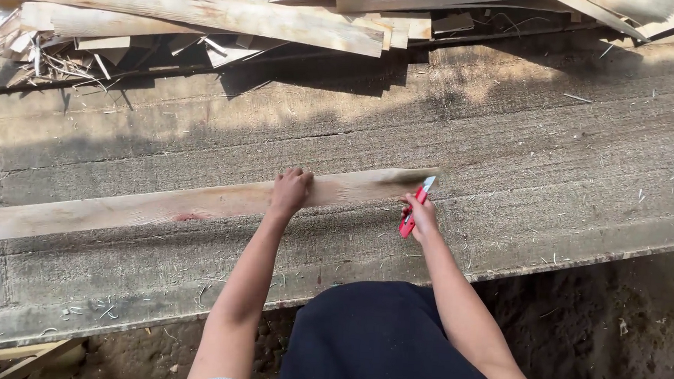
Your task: The person selects wooden planks from a pile, places them on a workbench, and uses a red utility knife to score and cut the wood into smaller pieces. The person repeatedly measures, marks, and cuts multiple planks.
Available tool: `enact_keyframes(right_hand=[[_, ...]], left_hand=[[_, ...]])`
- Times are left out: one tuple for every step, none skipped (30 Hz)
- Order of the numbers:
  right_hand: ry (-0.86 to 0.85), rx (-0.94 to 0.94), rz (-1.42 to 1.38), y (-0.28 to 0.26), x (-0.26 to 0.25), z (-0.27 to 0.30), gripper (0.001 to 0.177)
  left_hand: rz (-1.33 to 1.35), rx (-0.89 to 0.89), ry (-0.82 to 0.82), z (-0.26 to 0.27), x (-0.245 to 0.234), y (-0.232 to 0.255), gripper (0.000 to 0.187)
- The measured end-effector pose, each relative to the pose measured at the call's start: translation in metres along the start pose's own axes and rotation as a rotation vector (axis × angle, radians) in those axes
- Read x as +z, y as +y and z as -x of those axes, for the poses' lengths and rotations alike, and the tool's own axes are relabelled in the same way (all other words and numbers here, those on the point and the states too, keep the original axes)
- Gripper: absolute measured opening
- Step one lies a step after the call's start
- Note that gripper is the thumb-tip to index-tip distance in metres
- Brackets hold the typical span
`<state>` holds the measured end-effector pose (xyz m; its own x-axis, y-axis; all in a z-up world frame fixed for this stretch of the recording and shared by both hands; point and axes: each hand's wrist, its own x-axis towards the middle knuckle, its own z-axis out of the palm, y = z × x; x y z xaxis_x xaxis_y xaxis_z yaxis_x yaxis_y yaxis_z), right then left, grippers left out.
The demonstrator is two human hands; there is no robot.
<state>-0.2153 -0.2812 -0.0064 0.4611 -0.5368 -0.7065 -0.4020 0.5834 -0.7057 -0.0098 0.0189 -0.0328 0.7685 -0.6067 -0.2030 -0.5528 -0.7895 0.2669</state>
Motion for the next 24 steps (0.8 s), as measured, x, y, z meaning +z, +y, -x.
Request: enact_keyframes(right_hand=[[0.000,0.000,0.001,0.001,0.002,0.001,0.022],[0.007,-0.008,0.099,0.002,0.003,0.003,0.021],[0.013,-0.016,0.198,0.002,0.005,0.005,0.021],[0.013,-0.017,0.200,0.014,0.001,-0.010,0.021],[0.016,-0.046,0.265,0.025,-0.002,-0.024,0.025],[0.020,-0.072,0.328,0.038,-0.006,-0.037,0.034],[0.021,-0.071,0.329,0.034,-0.004,-0.032,0.034],[-0.007,-0.080,0.530,0.030,-0.001,-0.027,0.034],[-0.035,-0.089,0.731,0.026,0.002,-0.022,0.037],[-0.033,-0.088,0.730,0.018,0.013,-0.014,0.037],[-0.090,-0.087,0.783,0.009,0.023,-0.006,0.036],[-0.148,-0.085,0.837,0.001,0.034,0.002,0.040],[-0.146,-0.083,0.837,-0.006,0.041,0.010,0.040],[-0.161,-0.129,0.894,-0.013,0.047,0.018,0.040],[-0.176,-0.176,0.951,-0.020,0.053,0.026,0.040],[-0.176,-0.174,0.950,-0.021,0.058,0.023,0.040],[-0.191,-0.191,1.080,-0.023,0.063,0.020,0.037],[-0.203,-0.209,1.209,-0.024,0.067,0.017,0.037],[-0.203,-0.208,1.208,-0.034,0.078,0.035,0.037],[-0.205,-0.210,1.257,-0.044,0.088,0.054,0.039],[-0.208,-0.213,1.305,-0.054,0.098,0.072,0.041],[-0.209,-0.210,1.305,-0.044,0.097,0.060,0.041],[-0.207,-0.206,1.320,-0.034,0.096,0.047,0.043],[-0.203,-0.205,1.335,-0.025,0.096,0.034,0.044]], left_hand=[[0.001,0.000,0.000,0.005,-0.011,0.005,0.026],[-0.022,-0.069,-0.021,0.012,-0.022,0.011,0.034],[-0.044,-0.137,-0.042,0.018,-0.032,0.017,0.053],[-0.043,-0.138,-0.041,0.021,-0.036,0.027,0.053],[-0.044,-0.109,-0.086,0.024,-0.041,0.037,0.052],[-0.046,-0.079,-0.134,0.028,-0.045,0.047,0.051],[-0.046,-0.079,-0.136,0.031,-0.042,0.056,0.051],[-0.045,-0.034,-0.176,0.033,-0.039,0.065,0.052],[-0.045,0.011,-0.216,0.035,-0.037,0.074,0.054],[-0.045,0.014,-0.218,0.036,-0.032,0.080,0.054],[-0.057,0.013,-0.265,0.037,-0.027,0.086,0.054],[-0.068,0.011,-0.313,0.038,-0.022,0.092,0.054],[-0.067,0.012,-0.315,0.036,-0.015,0.092,0.054],[-0.077,-0.003,-0.327,0.035,-0.007,0.092,0.056],[-0.086,-0.018,-0.340,0.034,0.001,0.092,0.059],[-0.087,-0.018,-0.342,0.033,0.002,0.091,0.059],[-0.078,-0.033,-0.348,0.033,0.003,0.091,0.061],[-0.070,-0.047,-0.353,0.031,0.004,0.091,0.063],[-0.071,-0.046,-0.354,0.031,0.002,0.092,0.063],[-0.070,-0.051,-0.358,0.032,0.000,0.093,0.064],[-0.069,-0.056,-0.363,0.033,-0.002,0.093,0.064],[-0.069,-0.056,-0.366,0.034,-0.002,0.094,0.064],[-0.070,-0.061,-0.358,0.035,-0.003,0.095,0.065],[-0.071,-0.066,-0.348,0.034,-0.003,0.095,0.065]])
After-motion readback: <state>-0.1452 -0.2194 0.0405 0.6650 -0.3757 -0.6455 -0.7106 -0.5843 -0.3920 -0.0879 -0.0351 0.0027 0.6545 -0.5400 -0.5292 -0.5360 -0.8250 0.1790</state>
